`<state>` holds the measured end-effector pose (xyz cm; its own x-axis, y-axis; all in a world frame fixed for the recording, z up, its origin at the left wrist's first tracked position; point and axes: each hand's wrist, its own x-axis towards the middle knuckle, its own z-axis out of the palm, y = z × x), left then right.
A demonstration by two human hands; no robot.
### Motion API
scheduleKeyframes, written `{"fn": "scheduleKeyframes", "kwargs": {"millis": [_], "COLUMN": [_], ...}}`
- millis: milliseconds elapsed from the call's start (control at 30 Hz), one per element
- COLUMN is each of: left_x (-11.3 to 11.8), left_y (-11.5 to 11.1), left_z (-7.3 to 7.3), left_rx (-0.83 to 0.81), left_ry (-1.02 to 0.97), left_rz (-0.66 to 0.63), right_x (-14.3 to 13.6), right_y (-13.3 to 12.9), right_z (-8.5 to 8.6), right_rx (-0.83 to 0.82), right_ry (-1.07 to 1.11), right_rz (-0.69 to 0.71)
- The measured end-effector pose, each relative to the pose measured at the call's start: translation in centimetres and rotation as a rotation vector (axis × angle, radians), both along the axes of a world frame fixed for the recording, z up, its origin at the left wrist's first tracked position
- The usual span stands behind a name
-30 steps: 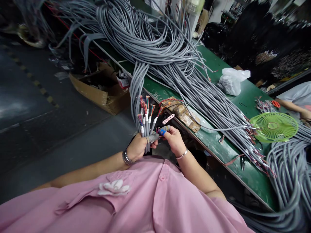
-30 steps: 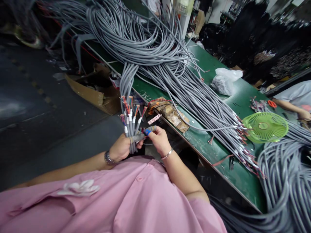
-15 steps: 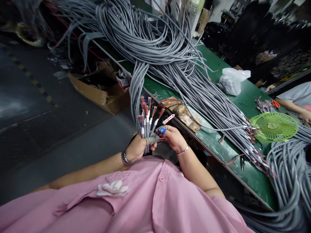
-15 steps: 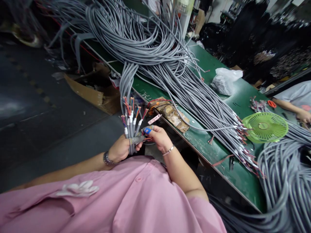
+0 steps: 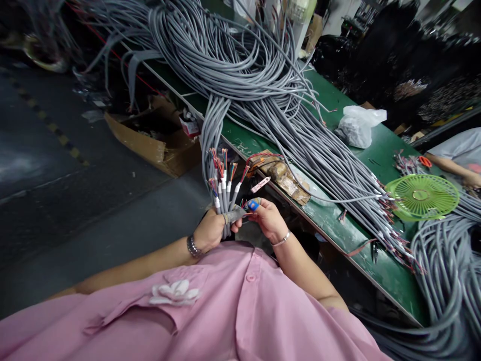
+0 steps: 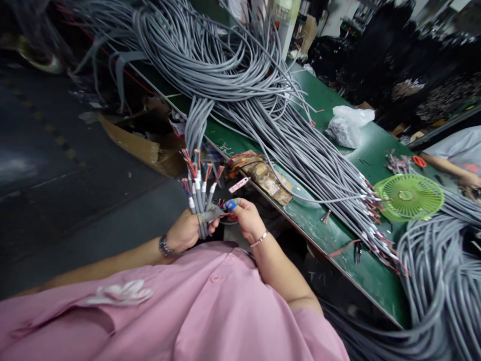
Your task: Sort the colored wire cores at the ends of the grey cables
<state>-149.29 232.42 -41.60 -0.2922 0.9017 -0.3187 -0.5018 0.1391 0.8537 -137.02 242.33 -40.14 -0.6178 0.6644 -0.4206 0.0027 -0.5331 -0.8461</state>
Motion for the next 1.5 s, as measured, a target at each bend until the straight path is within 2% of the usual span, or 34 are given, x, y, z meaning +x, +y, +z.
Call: {"fn": "scheduleKeyframes", "kwargs": {"millis": [133,300,533,800,1000,1267,1500], "left_x": [-0.1,0.0,-0.1,-0.5,-0.2,-0.1,0.0], "left_y": [-0.1,0.0,-0.1,0.4,1.4,2.5,2.9], "left_z": [0.3,0.9,0.1,0.3,1.3,1.9,1.3], "left_rx": [0.01,-0.014,0.029,0.004,0.016,-0.007,0.008], "left_ry": [-0.036,-0.035,-0.054,-0.138,-0.184,-0.251,-0.248], "left_rz": [0.004,0.05,0.021,0.069,0.099,0.131,0.1], "right_x": [-0.1,-0.3,-0.3,0.1,-1.1,-1.4,-1.4], "right_y": [-0.1,-0.2,0.1,1.9,3.5,3.4,3.2], "right_z": [0.2,0.4,0.2,-0.4,0.6,1.0,0.9], "right_rx": [-0.125,-0.109,-0.116,-0.136,-0.067,-0.069,-0.184], "right_ry": [0.046,0.032,0.063,0.081,0.118,0.099,0.283], "right_rz": [0.048,0.015,0.056,-0.105,-0.096,-0.203,-0.209]}}
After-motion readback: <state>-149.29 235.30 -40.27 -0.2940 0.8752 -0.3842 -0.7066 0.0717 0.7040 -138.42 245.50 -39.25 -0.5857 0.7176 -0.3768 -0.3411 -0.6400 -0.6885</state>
